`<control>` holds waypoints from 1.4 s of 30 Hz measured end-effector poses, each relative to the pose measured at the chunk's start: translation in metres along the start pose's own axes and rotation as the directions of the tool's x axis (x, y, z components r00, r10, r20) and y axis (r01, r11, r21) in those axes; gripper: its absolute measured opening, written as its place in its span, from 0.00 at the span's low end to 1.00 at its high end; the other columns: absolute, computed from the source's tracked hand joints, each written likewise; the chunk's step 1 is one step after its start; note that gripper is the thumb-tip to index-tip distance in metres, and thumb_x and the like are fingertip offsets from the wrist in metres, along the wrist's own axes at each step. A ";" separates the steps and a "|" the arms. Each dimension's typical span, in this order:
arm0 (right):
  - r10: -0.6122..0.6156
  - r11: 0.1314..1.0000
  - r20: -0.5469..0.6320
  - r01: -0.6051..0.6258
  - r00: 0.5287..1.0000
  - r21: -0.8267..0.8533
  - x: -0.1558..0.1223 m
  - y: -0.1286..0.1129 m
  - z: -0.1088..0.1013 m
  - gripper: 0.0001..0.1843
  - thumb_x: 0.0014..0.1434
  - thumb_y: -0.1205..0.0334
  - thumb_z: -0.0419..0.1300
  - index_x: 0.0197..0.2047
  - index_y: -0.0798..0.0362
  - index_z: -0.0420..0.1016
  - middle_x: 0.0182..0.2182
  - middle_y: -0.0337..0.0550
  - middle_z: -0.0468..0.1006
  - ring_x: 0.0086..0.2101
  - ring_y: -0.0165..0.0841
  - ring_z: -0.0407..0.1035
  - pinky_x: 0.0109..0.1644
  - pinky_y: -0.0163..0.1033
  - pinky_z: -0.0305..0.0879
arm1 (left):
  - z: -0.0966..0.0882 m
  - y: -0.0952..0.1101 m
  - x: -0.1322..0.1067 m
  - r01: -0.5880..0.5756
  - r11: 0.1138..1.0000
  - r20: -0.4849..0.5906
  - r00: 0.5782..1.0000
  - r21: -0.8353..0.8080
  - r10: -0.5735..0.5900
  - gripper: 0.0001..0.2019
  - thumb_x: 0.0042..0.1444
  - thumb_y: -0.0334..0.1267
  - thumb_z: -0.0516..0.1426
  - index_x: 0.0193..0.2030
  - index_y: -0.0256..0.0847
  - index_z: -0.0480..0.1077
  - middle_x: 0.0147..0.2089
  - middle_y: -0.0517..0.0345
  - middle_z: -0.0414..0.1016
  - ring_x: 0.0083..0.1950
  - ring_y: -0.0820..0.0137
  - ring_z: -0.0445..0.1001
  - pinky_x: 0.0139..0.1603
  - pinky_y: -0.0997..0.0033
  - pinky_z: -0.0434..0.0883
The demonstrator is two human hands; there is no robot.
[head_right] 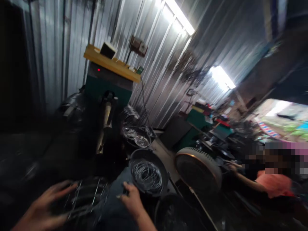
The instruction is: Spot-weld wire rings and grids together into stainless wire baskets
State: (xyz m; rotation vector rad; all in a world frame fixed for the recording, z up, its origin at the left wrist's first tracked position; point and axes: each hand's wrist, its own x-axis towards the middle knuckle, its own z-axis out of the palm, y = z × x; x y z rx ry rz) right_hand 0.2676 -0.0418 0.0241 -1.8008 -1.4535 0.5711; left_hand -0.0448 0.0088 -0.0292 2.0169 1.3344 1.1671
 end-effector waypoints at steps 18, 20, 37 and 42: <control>-0.294 0.941 0.748 0.318 0.595 0.117 0.086 -0.068 0.040 0.12 0.61 0.59 0.58 0.37 0.53 0.83 0.30 0.39 0.80 0.33 0.32 0.74 0.36 0.32 0.67 | 0.016 0.054 0.074 0.040 0.975 0.243 0.966 0.218 -0.094 0.35 0.35 0.38 0.68 0.56 0.41 0.73 0.61 0.41 0.67 0.63 0.48 0.63 0.61 0.42 0.63; -0.275 0.853 0.705 0.504 0.654 -0.135 0.082 -0.069 0.047 0.10 0.59 0.62 0.59 0.41 0.52 0.82 0.33 0.42 0.80 0.34 0.34 0.74 0.38 0.33 0.67 | 0.018 0.053 0.076 0.050 0.968 0.236 0.966 0.245 -0.110 0.35 0.35 0.38 0.68 0.56 0.42 0.73 0.62 0.41 0.66 0.64 0.47 0.61 0.60 0.40 0.63; -0.751 0.550 0.361 0.826 0.553 -0.123 0.095 -0.053 0.041 0.14 0.63 0.69 0.53 0.45 0.56 0.80 0.33 0.47 0.81 0.31 0.34 0.73 0.36 0.37 0.68 | 0.020 0.041 0.096 -0.062 0.993 0.061 0.997 0.097 0.056 0.32 0.39 0.40 0.66 0.56 0.42 0.72 0.61 0.44 0.67 0.61 0.51 0.64 0.60 0.45 0.65; -0.787 0.511 0.342 0.853 0.514 -0.107 0.113 -0.060 0.039 0.14 0.62 0.71 0.54 0.45 0.58 0.80 0.35 0.49 0.81 0.33 0.37 0.75 0.37 0.40 0.71 | 0.021 0.037 0.112 -0.091 0.991 0.021 0.996 0.101 0.089 0.33 0.39 0.39 0.66 0.56 0.41 0.72 0.61 0.43 0.67 0.62 0.50 0.64 0.60 0.45 0.65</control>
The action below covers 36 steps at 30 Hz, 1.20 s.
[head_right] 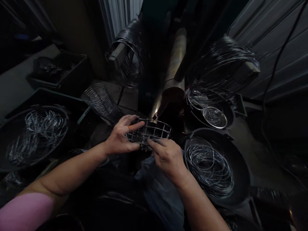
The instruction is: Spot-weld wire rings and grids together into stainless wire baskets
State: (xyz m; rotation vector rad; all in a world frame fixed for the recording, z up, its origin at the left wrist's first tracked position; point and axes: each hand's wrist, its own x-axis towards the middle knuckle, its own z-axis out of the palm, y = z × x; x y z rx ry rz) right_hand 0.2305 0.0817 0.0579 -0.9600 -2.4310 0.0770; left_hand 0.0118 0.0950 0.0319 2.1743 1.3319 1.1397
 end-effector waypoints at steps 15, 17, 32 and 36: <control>0.039 0.999 0.008 -0.039 0.999 0.017 0.026 0.032 -0.003 0.14 0.64 0.65 0.54 0.44 0.52 0.81 0.35 0.47 0.82 0.33 0.35 0.76 0.35 0.37 0.72 | 0.005 -0.008 0.036 0.092 0.996 -0.004 0.996 -0.006 -0.092 0.33 0.36 0.41 0.68 0.55 0.42 0.74 0.59 0.46 0.68 0.60 0.52 0.65 0.62 0.50 0.65; 0.060 0.997 -0.010 -0.060 0.998 0.045 0.026 0.032 -0.002 0.13 0.64 0.64 0.55 0.43 0.51 0.82 0.36 0.46 0.82 0.34 0.35 0.76 0.37 0.37 0.72 | 0.004 -0.008 0.038 0.072 0.997 0.000 0.997 -0.009 -0.072 0.32 0.36 0.41 0.68 0.54 0.42 0.75 0.57 0.47 0.69 0.58 0.54 0.67 0.62 0.51 0.66; 0.115 0.988 -0.057 -0.108 0.992 0.111 0.048 0.053 0.003 0.11 0.61 0.63 0.59 0.42 0.50 0.83 0.36 0.44 0.82 0.34 0.36 0.77 0.37 0.38 0.72 | 0.003 -0.014 0.064 0.185 0.982 -0.002 0.983 -0.019 -0.186 0.32 0.33 0.39 0.69 0.51 0.46 0.76 0.55 0.51 0.72 0.58 0.55 0.69 0.61 0.52 0.67; 0.234 0.959 -0.204 -0.191 0.951 0.210 0.037 0.041 -0.002 0.12 0.61 0.62 0.61 0.47 0.47 0.81 0.38 0.43 0.82 0.37 0.36 0.76 0.42 0.40 0.73 | 0.005 -0.016 0.067 0.216 0.976 -0.001 0.976 -0.031 -0.216 0.34 0.31 0.39 0.70 0.51 0.45 0.76 0.56 0.51 0.72 0.58 0.54 0.69 0.62 0.51 0.66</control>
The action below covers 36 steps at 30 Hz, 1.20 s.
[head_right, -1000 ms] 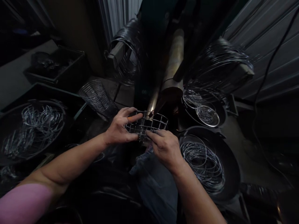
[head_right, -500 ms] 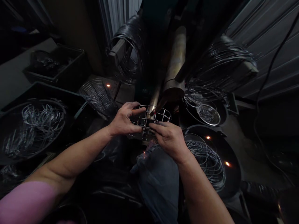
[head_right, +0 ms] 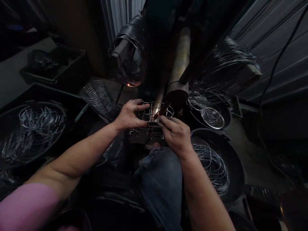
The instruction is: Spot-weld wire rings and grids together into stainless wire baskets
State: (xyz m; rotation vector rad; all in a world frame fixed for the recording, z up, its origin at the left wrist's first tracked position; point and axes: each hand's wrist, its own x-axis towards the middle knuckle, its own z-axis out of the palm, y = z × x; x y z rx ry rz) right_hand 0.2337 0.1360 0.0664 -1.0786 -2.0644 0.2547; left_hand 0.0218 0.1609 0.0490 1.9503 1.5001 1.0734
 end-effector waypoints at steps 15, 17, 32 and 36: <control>0.191 0.940 0.400 -0.284 0.897 0.188 -0.078 -0.021 -0.009 0.31 0.56 0.59 0.64 0.62 0.50 0.68 0.54 0.49 0.75 0.54 0.44 0.68 0.57 0.51 0.68 | -0.006 -0.066 -0.012 0.177 0.919 0.111 0.983 -0.352 -0.147 0.64 0.21 0.49 0.74 0.69 0.34 0.53 0.68 0.37 0.59 0.68 0.48 0.59 0.66 0.48 0.61; 0.114 0.975 0.429 -0.184 0.896 0.126 -0.080 -0.033 -0.010 0.26 0.59 0.61 0.61 0.61 0.52 0.70 0.52 0.50 0.76 0.53 0.43 0.70 0.55 0.49 0.69 | -0.002 -0.078 -0.024 0.266 0.814 0.106 0.963 -0.516 -0.247 0.60 0.24 0.45 0.74 0.67 0.30 0.55 0.62 0.36 0.67 0.61 0.52 0.68 0.61 0.53 0.68; 0.132 0.991 0.659 -0.112 0.740 -0.073 -0.028 -0.080 -0.002 0.09 0.60 0.66 0.60 0.41 0.50 0.82 0.34 0.40 0.81 0.34 0.36 0.76 0.37 0.36 0.70 | -0.019 0.006 -0.105 -0.040 0.998 0.043 0.998 -0.057 0.043 0.43 0.33 0.42 0.68 0.61 0.37 0.65 0.58 0.45 0.71 0.57 0.56 0.72 0.60 0.58 0.69; 0.158 0.862 0.611 0.194 0.776 -0.469 -0.044 -0.089 -0.001 0.20 0.57 0.69 0.59 0.53 0.53 0.77 0.42 0.48 0.80 0.34 0.39 0.76 0.33 0.38 0.70 | -0.013 0.006 -0.099 -0.029 0.998 0.045 0.998 -0.049 0.031 0.43 0.32 0.41 0.67 0.61 0.38 0.65 0.58 0.46 0.71 0.57 0.57 0.72 0.60 0.57 0.69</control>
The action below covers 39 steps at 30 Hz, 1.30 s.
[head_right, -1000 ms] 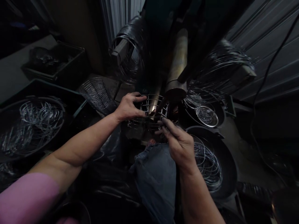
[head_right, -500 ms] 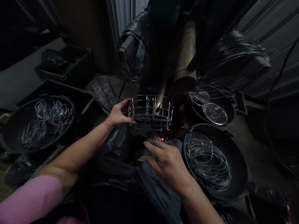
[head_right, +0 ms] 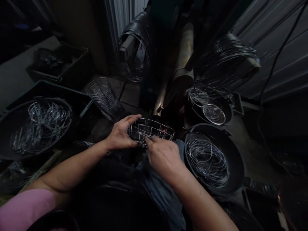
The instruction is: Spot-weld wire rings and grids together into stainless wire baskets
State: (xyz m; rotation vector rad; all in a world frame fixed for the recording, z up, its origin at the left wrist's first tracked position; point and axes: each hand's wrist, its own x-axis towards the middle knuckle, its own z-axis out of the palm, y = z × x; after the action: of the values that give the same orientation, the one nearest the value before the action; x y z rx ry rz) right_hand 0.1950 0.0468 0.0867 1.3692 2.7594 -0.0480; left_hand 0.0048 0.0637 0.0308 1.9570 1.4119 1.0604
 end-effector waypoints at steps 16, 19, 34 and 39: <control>-0.137 0.987 -0.446 0.161 0.884 0.016 0.010 0.049 0.018 0.15 0.61 0.69 0.54 0.45 0.54 0.81 0.34 0.47 0.81 0.29 0.34 0.74 0.32 0.36 0.68 | 0.020 -0.001 0.037 0.063 0.983 -0.036 0.997 -0.172 -0.070 0.44 0.30 0.37 0.68 0.61 0.39 0.65 0.60 0.47 0.69 0.59 0.57 0.71 0.62 0.58 0.68; -0.136 0.987 -0.453 0.158 0.881 0.011 0.019 0.058 0.013 0.15 0.61 0.68 0.54 0.44 0.53 0.81 0.34 0.46 0.81 0.28 0.34 0.74 0.31 0.36 0.67 | 0.023 -0.005 0.048 0.071 0.977 -0.050 0.995 -0.201 -0.083 0.45 0.30 0.39 0.69 0.61 0.39 0.65 0.60 0.48 0.69 0.59 0.57 0.71 0.62 0.58 0.69; -0.066 0.982 -0.451 0.138 0.890 0.128 0.042 0.076 0.012 0.14 0.62 0.67 0.55 0.44 0.51 0.82 0.36 0.45 0.82 0.30 0.35 0.77 0.30 0.35 0.69 | 0.027 -0.015 0.077 0.105 0.972 -0.041 0.992 -0.209 -0.116 0.45 0.28 0.36 0.69 0.60 0.39 0.66 0.58 0.49 0.70 0.56 0.58 0.73 0.59 0.59 0.70; -0.019 0.972 -0.463 0.124 0.886 0.197 0.059 0.086 0.010 0.12 0.61 0.66 0.57 0.43 0.49 0.82 0.36 0.43 0.82 0.33 0.36 0.77 0.33 0.36 0.70 | 0.027 -0.018 0.095 0.170 0.960 -0.022 0.984 -0.222 -0.179 0.46 0.27 0.33 0.68 0.61 0.36 0.66 0.55 0.48 0.72 0.53 0.58 0.73 0.57 0.59 0.71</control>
State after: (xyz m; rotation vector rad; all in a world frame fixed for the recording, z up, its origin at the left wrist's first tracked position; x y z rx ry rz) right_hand 0.2281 0.1455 0.0730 1.4928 3.2856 -0.0417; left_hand 0.0315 0.1601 0.0301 1.6318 1.3953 1.1285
